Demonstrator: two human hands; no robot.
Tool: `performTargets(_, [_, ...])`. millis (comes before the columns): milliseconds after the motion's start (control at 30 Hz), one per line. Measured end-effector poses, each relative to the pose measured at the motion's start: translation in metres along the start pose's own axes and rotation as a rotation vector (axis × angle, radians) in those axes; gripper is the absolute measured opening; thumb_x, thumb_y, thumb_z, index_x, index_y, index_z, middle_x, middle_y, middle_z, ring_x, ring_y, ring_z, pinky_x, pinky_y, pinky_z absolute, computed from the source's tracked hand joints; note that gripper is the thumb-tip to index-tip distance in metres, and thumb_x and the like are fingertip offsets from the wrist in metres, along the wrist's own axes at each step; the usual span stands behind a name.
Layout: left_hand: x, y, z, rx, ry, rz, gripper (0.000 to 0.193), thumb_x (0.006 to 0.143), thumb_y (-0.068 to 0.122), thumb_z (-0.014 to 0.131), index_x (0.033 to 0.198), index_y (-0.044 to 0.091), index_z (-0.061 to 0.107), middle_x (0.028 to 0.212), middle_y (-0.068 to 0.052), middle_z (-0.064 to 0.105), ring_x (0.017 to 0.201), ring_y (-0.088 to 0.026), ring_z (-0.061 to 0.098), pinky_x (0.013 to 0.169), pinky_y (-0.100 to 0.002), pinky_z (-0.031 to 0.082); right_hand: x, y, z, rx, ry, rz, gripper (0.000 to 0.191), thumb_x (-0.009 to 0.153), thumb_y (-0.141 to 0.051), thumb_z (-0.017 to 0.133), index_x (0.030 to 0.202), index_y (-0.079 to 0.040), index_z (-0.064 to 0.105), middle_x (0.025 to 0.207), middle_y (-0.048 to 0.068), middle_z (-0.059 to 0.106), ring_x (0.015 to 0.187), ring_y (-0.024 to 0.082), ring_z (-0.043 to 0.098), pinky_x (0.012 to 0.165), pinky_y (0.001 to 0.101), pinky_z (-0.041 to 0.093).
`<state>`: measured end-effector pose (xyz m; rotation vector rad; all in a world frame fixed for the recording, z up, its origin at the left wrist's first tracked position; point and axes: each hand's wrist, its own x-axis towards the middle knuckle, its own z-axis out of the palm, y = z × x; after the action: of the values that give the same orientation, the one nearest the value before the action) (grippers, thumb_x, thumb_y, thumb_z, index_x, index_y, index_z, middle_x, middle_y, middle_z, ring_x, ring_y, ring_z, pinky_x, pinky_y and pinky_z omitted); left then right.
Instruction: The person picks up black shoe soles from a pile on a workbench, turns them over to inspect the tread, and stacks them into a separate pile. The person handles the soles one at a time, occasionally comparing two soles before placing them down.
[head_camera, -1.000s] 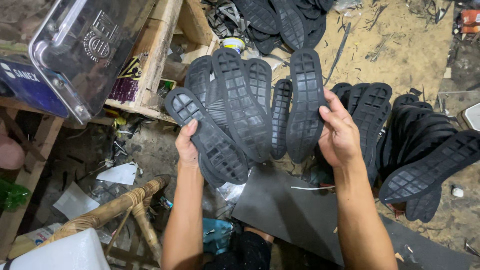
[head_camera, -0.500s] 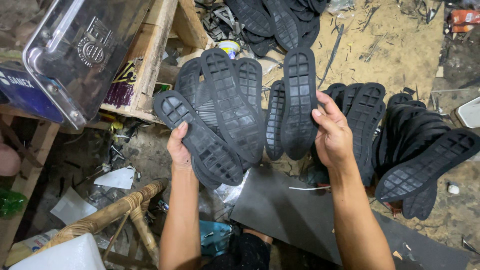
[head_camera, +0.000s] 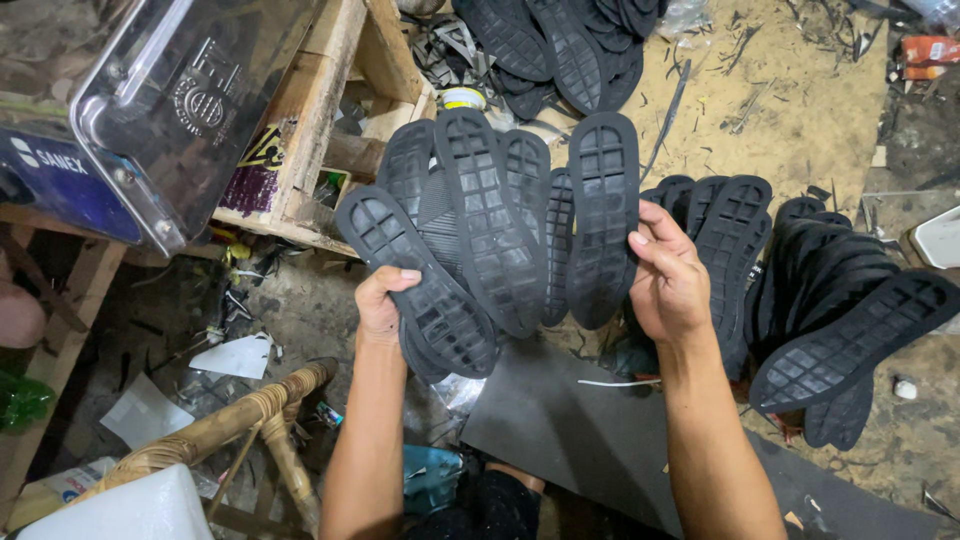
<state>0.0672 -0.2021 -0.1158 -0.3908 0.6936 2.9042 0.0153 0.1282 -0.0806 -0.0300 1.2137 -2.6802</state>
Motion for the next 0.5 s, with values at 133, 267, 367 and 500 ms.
performTargets(133, [-0.001, 0.004, -0.009, 0.024, -0.003, 0.036, 0.051, 0.072, 0.003, 0.057, 0.121, -0.011, 0.061, 0.104, -0.023, 0.071, 0.087, -0.037, 0.073, 0.084, -0.047, 0.062, 0.001, -0.002, -0.003, -0.048, 0.028, -0.004, 0.04, 0.098, 0.003, 0.052, 0.137, 0.005, 0.058, 0.133, 0.013, 0.067, 0.127, 0.02, 0.062, 0.116, 0.0329, 0.043])
performTargets(267, [-0.001, 0.013, -0.024, 0.006, 0.017, 0.084, 0.051, 0.071, 0.003, 0.056, 0.12, -0.011, 0.062, 0.103, -0.024, 0.071, 0.087, -0.038, 0.073, 0.083, -0.048, 0.063, 0.006, -0.012, -0.008, -0.099, 0.118, -0.049, 0.041, 0.098, 0.002, 0.053, 0.139, 0.004, 0.057, 0.133, 0.011, 0.066, 0.123, 0.019, 0.062, 0.113, 0.0319, 0.046])
performTargets(367, [-0.001, 0.017, -0.028, -0.084, -0.138, 0.135, 0.046, 0.077, 0.001, 0.056, 0.121, -0.013, 0.06, 0.106, -0.025, 0.071, 0.09, -0.038, 0.073, 0.086, -0.049, 0.062, 0.006, -0.024, -0.01, -0.09, 0.163, -0.056, 0.041, 0.098, 0.002, 0.053, 0.138, 0.003, 0.057, 0.131, 0.01, 0.067, 0.12, 0.018, 0.064, 0.11, 0.032, 0.049])
performTargets(500, [-0.002, 0.01, -0.021, -0.107, -0.138, 0.146, 0.049, 0.076, 0.0, 0.055, 0.123, -0.014, 0.061, 0.109, -0.026, 0.071, 0.092, -0.04, 0.073, 0.087, -0.05, 0.062, -0.009, -0.05, -0.014, -0.095, 0.244, -0.135, 0.041, 0.096, 0.004, 0.053, 0.137, 0.005, 0.057, 0.128, 0.012, 0.068, 0.117, 0.019, 0.066, 0.109, 0.0327, 0.051])
